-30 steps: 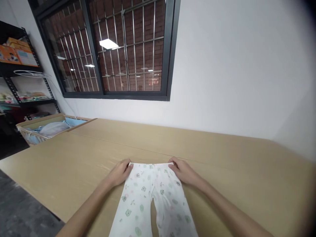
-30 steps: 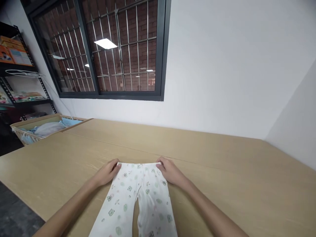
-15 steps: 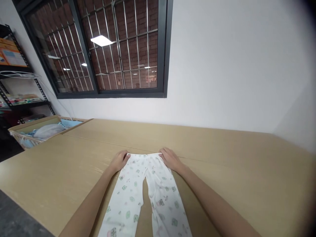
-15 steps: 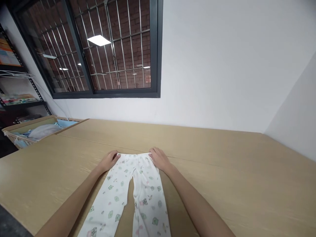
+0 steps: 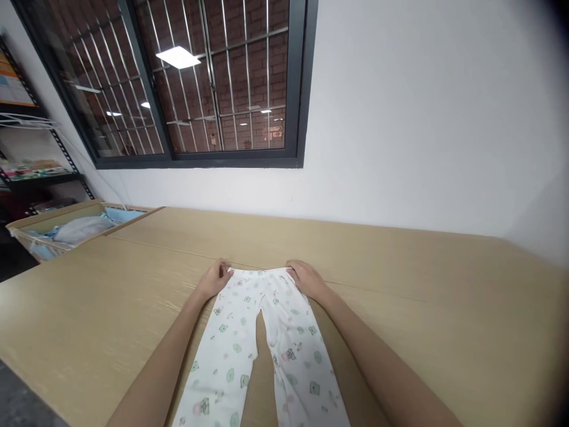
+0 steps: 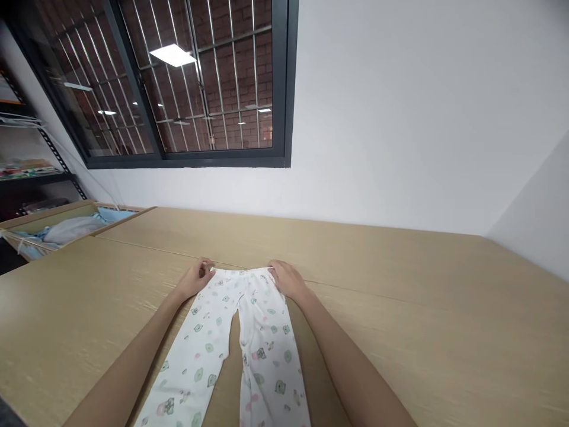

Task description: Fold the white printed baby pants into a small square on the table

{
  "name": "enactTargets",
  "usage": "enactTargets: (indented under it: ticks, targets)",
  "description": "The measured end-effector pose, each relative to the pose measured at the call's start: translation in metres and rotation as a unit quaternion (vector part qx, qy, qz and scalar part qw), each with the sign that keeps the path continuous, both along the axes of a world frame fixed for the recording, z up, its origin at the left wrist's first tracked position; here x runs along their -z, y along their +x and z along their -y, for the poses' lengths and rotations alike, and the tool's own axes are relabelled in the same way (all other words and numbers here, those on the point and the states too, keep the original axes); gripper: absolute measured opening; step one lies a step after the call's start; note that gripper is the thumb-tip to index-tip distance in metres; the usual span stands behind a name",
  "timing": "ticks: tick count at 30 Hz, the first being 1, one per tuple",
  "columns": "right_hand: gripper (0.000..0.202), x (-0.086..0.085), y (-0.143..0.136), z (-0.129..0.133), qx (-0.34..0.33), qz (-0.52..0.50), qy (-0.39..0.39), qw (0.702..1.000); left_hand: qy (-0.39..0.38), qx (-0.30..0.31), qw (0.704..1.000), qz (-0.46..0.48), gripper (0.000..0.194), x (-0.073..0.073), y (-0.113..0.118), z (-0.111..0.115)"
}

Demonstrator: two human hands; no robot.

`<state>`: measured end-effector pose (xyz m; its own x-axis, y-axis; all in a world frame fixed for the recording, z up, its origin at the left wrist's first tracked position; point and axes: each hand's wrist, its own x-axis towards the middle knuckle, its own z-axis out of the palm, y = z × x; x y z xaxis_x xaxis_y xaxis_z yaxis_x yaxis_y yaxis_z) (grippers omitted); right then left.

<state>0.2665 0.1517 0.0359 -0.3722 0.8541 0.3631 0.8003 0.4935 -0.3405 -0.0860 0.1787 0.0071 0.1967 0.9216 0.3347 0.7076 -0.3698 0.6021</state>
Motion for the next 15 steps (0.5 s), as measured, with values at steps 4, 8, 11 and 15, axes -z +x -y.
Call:
enactTargets:
  ticks: [4, 8, 11, 15]
  targets:
    - [0.029, 0.000, 0.000, 0.002, 0.001, -0.025, -0.022, 0.999, 0.012, 0.007, 1.000, 0.017, 0.032, 0.003, -0.001, 0.002]
    - [0.031, 0.001, -0.001, 0.001, -0.009, -0.038, -0.029, 0.999, 0.015, 0.013, 1.000, 0.012, 0.033, -0.001, -0.001, 0.006]
    - [0.028, 0.003, -0.001, -0.001, 0.008, -0.051, -0.026, 0.998, 0.011, 0.013, 1.000, 0.003, 0.035, -0.003, -0.001, 0.010]
    - [0.025, 0.004, -0.001, -0.003, 0.024, -0.071, -0.013, 0.997, 0.002, -0.006, 1.000, -0.003, 0.037, -0.008, 0.002, 0.017]
